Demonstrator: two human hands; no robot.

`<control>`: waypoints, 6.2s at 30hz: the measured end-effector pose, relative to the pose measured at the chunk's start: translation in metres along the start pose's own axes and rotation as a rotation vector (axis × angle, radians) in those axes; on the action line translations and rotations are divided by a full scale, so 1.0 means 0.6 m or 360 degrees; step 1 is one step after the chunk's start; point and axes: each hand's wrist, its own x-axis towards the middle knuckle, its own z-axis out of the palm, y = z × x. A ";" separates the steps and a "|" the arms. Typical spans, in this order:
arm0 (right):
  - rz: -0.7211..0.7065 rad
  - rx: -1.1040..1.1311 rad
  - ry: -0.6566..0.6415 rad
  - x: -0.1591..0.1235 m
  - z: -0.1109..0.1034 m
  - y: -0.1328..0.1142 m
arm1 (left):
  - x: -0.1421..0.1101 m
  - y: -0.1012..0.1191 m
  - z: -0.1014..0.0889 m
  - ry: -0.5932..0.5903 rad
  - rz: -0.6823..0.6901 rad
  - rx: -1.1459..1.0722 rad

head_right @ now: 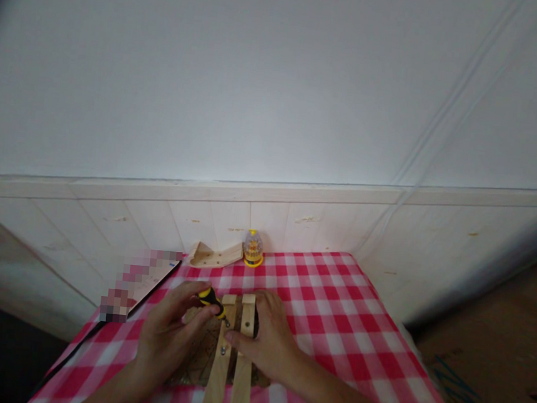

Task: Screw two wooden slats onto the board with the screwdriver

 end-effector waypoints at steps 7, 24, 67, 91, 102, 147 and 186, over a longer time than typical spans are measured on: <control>-0.0033 0.0022 -0.0005 0.000 0.001 0.004 | 0.005 0.006 -0.008 -0.0230 0.0092 -0.0067; -0.0074 -0.0010 -0.0007 0.001 0.000 0.003 | 0.000 0.027 -0.010 -0.0162 0.0082 -0.0173; -0.0101 -0.0024 0.0042 0.001 0.001 0.004 | 0.002 0.029 -0.020 -0.0369 0.0271 -0.0119; -0.0058 -0.0051 0.0036 0.001 0.001 0.005 | 0.012 0.042 -0.014 -0.0461 0.0425 -0.0200; -0.0059 -0.0053 0.0019 0.004 -0.004 -0.004 | 0.013 0.045 -0.015 -0.0450 0.0322 -0.0225; -0.0026 -0.0007 -0.0001 0.000 -0.001 0.005 | -0.005 0.000 0.010 -0.0038 -0.0266 -0.0262; -0.0005 -0.0033 0.0004 0.003 -0.006 -0.004 | -0.001 0.051 0.000 -0.0139 -0.0343 -0.0385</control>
